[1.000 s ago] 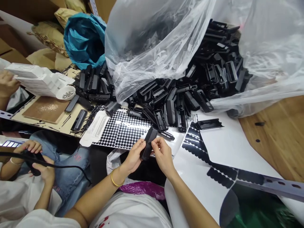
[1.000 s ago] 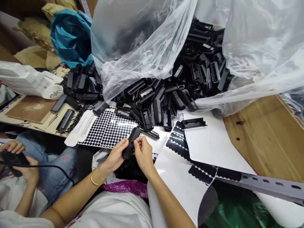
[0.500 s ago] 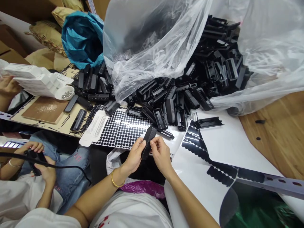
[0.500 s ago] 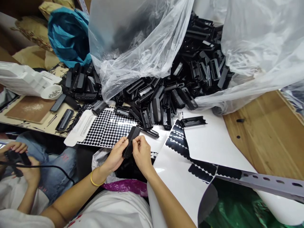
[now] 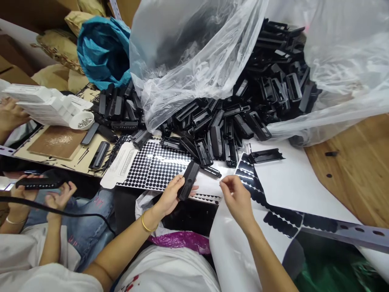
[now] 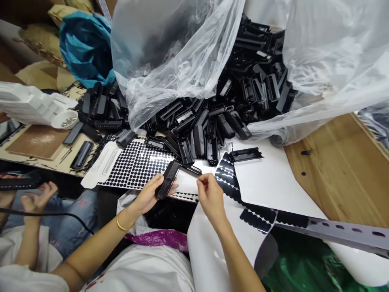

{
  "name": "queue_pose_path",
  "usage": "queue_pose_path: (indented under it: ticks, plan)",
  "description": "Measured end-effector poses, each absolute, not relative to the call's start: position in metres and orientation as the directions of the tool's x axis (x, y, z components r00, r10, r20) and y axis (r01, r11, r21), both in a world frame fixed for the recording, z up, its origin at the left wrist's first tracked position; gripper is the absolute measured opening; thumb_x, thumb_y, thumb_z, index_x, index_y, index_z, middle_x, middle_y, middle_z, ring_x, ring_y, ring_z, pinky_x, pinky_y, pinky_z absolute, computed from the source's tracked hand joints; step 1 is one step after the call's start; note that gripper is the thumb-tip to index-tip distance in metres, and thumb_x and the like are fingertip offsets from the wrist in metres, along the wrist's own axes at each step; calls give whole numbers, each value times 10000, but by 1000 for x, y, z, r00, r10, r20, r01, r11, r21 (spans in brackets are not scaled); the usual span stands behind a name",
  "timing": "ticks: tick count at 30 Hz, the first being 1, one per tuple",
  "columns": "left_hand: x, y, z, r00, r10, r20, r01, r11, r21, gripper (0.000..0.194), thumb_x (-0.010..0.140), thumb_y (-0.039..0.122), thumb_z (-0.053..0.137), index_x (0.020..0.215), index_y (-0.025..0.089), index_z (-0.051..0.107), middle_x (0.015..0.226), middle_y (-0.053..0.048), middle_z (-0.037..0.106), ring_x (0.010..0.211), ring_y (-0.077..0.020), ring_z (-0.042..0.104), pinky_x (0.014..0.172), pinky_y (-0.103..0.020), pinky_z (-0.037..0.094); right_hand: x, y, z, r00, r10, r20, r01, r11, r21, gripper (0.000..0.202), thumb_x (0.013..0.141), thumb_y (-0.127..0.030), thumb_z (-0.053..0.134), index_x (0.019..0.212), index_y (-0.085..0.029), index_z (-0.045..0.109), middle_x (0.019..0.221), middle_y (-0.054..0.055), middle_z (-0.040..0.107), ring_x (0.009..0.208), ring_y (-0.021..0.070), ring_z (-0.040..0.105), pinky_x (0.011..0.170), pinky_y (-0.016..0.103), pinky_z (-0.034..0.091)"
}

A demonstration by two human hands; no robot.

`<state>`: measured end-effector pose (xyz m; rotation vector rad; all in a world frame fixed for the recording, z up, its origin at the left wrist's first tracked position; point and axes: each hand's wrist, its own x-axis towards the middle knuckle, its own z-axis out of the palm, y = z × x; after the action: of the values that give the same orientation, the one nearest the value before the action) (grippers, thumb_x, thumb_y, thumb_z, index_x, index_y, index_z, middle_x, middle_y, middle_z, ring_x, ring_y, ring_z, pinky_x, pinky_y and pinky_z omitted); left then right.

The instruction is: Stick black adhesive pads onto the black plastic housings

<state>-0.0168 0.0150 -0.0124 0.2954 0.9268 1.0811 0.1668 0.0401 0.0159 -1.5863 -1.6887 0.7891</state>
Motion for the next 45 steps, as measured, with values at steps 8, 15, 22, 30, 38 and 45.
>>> queue_pose_path:
  ticks: [8,15,22,30,38,45]
  plan:
    - [-11,13,-14,195,834,-516,-621,512,594,114,818,232,576,910,164,571,1050,-83,680,941,-228,667,871,-393,516,279,-12,24,379,913,152,682,-164,-712,226,764,-437,546,781,-212,542,676,14,594,582,154,552,572,289,453]
    - [23,8,-16,454,777,-437,-531,630,567,188,793,299,625,902,155,571,1051,-110,676,934,-239,662,873,-411,504,299,-40,-5,206,964,166,859,-97,-503,328,807,-512,498,923,-215,575,856,68,569,706,191,556,596,325,485]
    - [48,8,-32,483,738,-472,-496,675,547,173,782,309,642,847,161,579,956,-92,688,982,-214,634,881,-373,493,286,-30,-19,171,958,231,879,-43,-475,252,862,-453,436,828,-226,539,870,74,536,741,205,554,652,358,501]
    - [44,11,-37,510,709,-486,-538,704,463,138,805,275,613,879,174,554,1096,-106,650,1041,-234,609,849,-415,507,267,-27,29,1,1000,-21,711,-16,-703,218,816,-414,517,700,-235,559,678,21,573,586,167,534,534,302,444]
    - [22,9,-19,523,746,-413,-561,666,492,314,797,239,604,1101,236,526,1164,-81,612,996,-253,634,824,-464,519,196,-1,26,-100,971,-219,241,-190,-952,200,772,-331,563,910,-232,457,690,-31,499,596,125,491,491,237,410]
    - [6,6,-14,517,750,-412,-517,657,549,424,800,262,614,1214,256,523,1073,-82,654,976,-254,636,845,-476,515,161,8,26,-214,945,-246,211,-201,-956,178,786,-260,499,952,-231,440,709,-39,494,643,119,501,544,236,416]
